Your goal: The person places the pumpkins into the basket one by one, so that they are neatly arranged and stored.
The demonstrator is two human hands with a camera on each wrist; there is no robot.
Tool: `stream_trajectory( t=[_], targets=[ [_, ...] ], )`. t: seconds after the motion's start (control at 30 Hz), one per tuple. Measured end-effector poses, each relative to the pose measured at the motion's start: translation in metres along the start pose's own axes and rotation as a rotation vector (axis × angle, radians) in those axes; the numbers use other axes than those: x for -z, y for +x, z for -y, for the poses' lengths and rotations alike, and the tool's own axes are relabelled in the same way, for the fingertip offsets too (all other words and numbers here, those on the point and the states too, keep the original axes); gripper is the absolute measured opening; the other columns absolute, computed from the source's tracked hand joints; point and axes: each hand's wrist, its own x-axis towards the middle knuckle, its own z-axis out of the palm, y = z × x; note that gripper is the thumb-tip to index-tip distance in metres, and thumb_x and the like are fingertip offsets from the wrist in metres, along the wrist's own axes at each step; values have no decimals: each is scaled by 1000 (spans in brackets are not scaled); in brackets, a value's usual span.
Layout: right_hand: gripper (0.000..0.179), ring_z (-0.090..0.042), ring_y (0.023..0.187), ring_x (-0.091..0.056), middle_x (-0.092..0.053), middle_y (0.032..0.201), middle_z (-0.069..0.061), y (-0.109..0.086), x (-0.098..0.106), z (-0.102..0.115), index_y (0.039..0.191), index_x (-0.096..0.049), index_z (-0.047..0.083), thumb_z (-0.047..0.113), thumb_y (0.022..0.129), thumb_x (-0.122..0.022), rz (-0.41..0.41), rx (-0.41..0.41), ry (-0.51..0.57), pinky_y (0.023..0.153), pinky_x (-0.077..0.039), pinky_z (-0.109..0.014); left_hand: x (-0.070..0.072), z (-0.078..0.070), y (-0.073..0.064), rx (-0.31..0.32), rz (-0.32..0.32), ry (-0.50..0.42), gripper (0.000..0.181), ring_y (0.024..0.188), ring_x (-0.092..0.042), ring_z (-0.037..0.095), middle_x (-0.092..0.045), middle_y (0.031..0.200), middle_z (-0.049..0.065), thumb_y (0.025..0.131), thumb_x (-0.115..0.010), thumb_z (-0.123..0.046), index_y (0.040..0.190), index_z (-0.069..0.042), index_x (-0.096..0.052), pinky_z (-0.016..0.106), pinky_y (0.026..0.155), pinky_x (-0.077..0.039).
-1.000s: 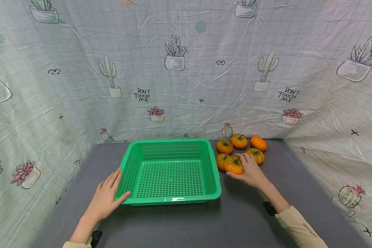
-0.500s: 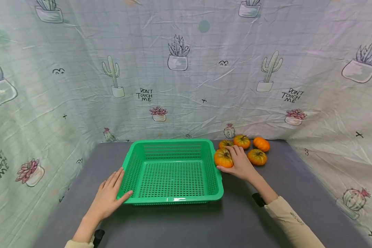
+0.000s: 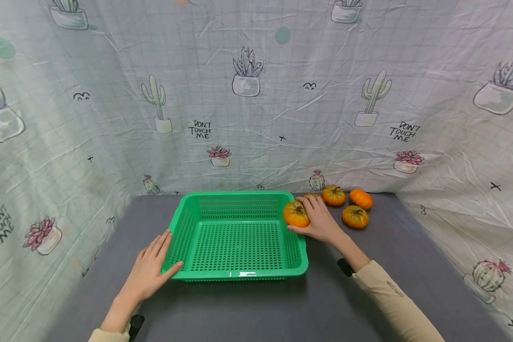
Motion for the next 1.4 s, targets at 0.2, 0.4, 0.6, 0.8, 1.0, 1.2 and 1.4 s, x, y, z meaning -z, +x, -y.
stream_trajectory(
  t=[0.2, 0.4, 0.6, 0.8, 1.0, 1.2, 1.4],
  targets=[
    [77, -29, 97, -42, -48, 112, -13, 11, -4, 5, 124, -46, 6, 54, 68, -67, 28, 62, -49, 82, -39, -45, 1, 0, 2, -8, -5, -3, 79, 129, -27, 40, -23, 147, 15, 84, -54, -47, 143, -6, -20, 61, 94, -24],
    [78, -27, 96, -40, -47, 115, -12, 25, -9, 7, 127, -45, 9, 60, 70, -62, 93, 95, -74, 77, -40, -44, 0, 1, 2, -8, -7, -9, 79, 129, -27, 40, -23, 147, 15, 84, -55, -45, 143, -6, -20, 61, 94, -24],
    [76, -26, 102, -39, -46, 121, -8, 37, -13, 7, 129, -43, 13, 60, 72, -61, 178, 123, -98, 82, -37, -46, -1, 1, 3, -7, -5, -12, 79, 129, -27, 41, -23, 147, 16, 84, -56, -44, 143, -6, -20, 61, 94, -25],
    [73, -24, 99, -39, -47, 120, -7, 46, -20, 5, 128, -44, 14, 56, 71, -64, 202, 161, -104, 78, -37, -44, -1, 1, 2, -6, -2, -18, 79, 129, -27, 41, -22, 147, 15, 84, -55, -44, 143, -6, -19, 61, 94, -24],
    [75, -24, 101, -39, -47, 120, -6, 52, -23, 6, 127, -45, 14, 55, 69, -67, 236, 150, -109, 82, -37, -46, 0, -1, 2, -6, 5, -26, 78, 129, -26, 41, -22, 147, 15, 84, -55, -44, 143, -5, -20, 61, 94, -24],
    [76, -26, 104, -39, -46, 121, -7, 55, -26, 9, 127, -45, 15, 57, 67, -67, 272, 127, -114, 86, -36, -48, 1, -2, 1, -4, 8, -30, 78, 129, -27, 41, -21, 147, 15, 84, -54, -45, 143, -5, -20, 61, 94, -25],
    [76, -28, 106, -36, -44, 116, -11, 57, -30, 8, 128, -45, 15, 54, 67, -70, 287, 93, -120, 85, -33, -48, 1, -2, 1, -4, 8, -41, 78, 129, -26, 41, -21, 147, 15, 85, -55, -43, 143, -5, -20, 61, 93, -25]
  ],
)
